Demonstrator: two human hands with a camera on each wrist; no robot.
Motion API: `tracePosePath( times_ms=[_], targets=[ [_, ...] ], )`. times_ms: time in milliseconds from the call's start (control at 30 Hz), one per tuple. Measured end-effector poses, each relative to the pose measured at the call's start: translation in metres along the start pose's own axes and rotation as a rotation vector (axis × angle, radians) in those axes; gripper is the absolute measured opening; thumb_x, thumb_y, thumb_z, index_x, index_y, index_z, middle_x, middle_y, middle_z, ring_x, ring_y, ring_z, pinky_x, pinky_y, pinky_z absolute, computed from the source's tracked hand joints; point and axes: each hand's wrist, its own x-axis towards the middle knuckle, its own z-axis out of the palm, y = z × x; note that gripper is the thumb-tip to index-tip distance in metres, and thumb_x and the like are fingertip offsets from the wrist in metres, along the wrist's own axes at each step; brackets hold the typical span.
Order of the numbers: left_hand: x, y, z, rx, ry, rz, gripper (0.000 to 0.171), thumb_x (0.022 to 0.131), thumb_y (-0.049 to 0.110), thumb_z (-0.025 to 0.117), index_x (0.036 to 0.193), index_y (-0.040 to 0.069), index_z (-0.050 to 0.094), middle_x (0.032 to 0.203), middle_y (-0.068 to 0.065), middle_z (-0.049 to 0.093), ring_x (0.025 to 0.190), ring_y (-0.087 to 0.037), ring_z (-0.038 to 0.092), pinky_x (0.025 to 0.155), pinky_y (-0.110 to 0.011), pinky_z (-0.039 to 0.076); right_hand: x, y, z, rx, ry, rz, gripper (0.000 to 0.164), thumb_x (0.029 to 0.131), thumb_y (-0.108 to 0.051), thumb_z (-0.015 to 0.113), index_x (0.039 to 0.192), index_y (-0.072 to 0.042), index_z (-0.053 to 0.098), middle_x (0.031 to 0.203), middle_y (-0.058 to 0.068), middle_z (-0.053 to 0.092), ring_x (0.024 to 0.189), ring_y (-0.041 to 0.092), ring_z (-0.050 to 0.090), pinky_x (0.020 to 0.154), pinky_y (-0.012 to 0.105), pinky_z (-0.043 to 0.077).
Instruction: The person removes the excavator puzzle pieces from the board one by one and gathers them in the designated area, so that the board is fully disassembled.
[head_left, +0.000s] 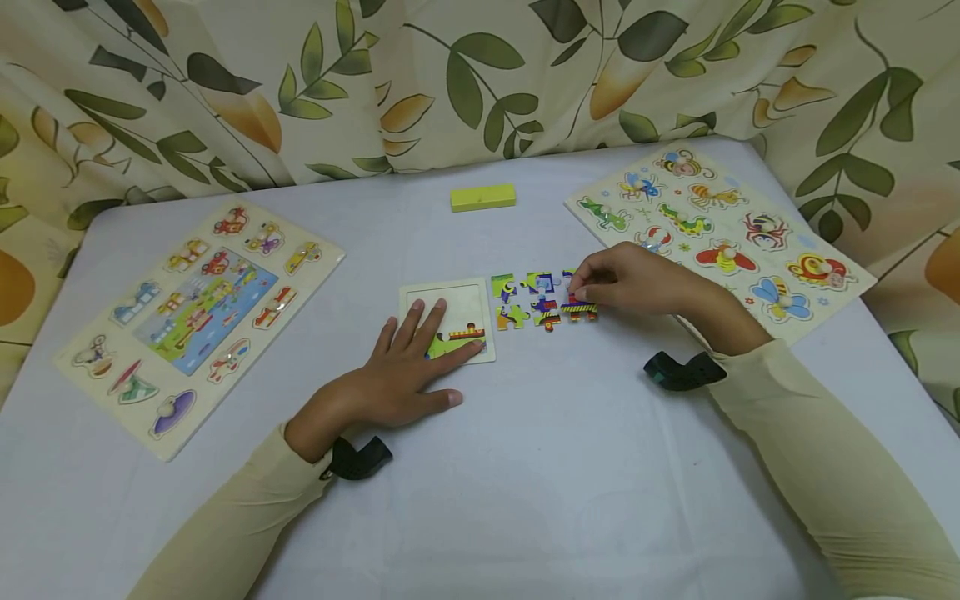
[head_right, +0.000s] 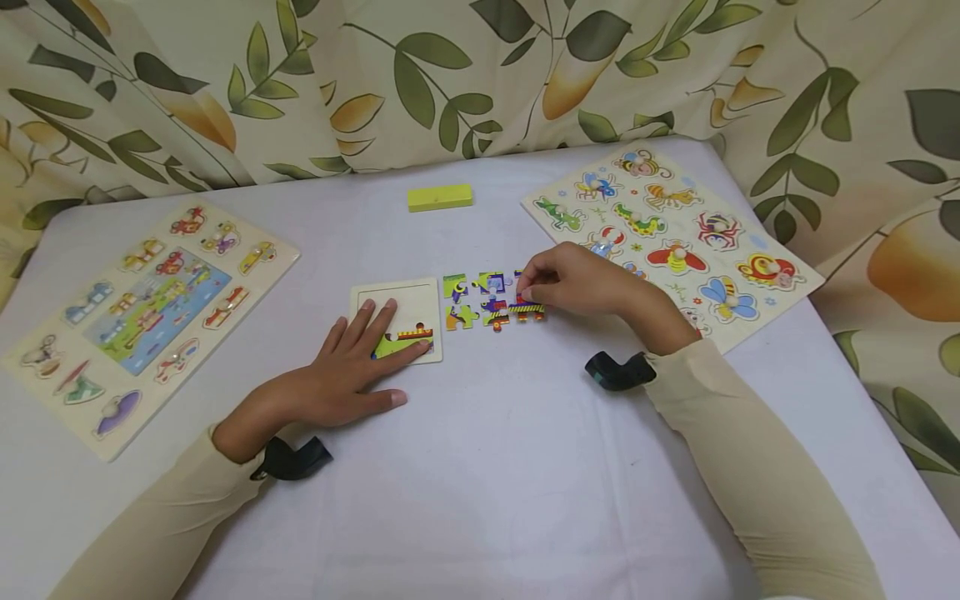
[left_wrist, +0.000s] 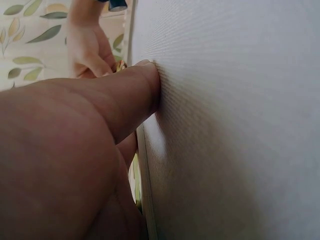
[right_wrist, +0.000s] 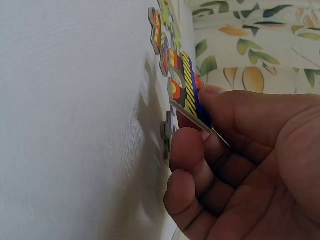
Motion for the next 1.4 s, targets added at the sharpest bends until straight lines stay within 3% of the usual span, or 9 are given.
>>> tracePosePath(
  times_ms=[733,1400],
  targets=[
    [-0.0007,-0.0033,0.0016,-0.009,0.018,0.003,0.063,0.099,0.047,0.05,0.154,0.038,0.021,0.159,-0.008,-0.023,0.14,-0.028,-0.03,0.109,-0.055,-0.014,-0.0008,0.0033,0.0042,-0.108,0.061,-0.013,0.003,0.092,-0.006,0.068,0.09,-0.004,0.069,0.085,0.002,0.065,0.075,0.019,0.051,0.063,0.024,0.041],
    [0.0012,-0.0028,0.0032,-0.005,0.012,-0.004,0.062,0.099,0.048,0.049,0.154,0.039,0.021,0.159,-0.007,-0.023,0.14,-0.026,-0.031,0.109,-0.055,-0.015,-0.0034,-0.0041,0.0046,-0.092,0.126,0.007,0.008,0.094,-0.008,0.064,0.099,-0.005,0.07,0.085,0.002,0.065,0.072,0.02,0.047,0.06,0.027,0.037]
  ],
)
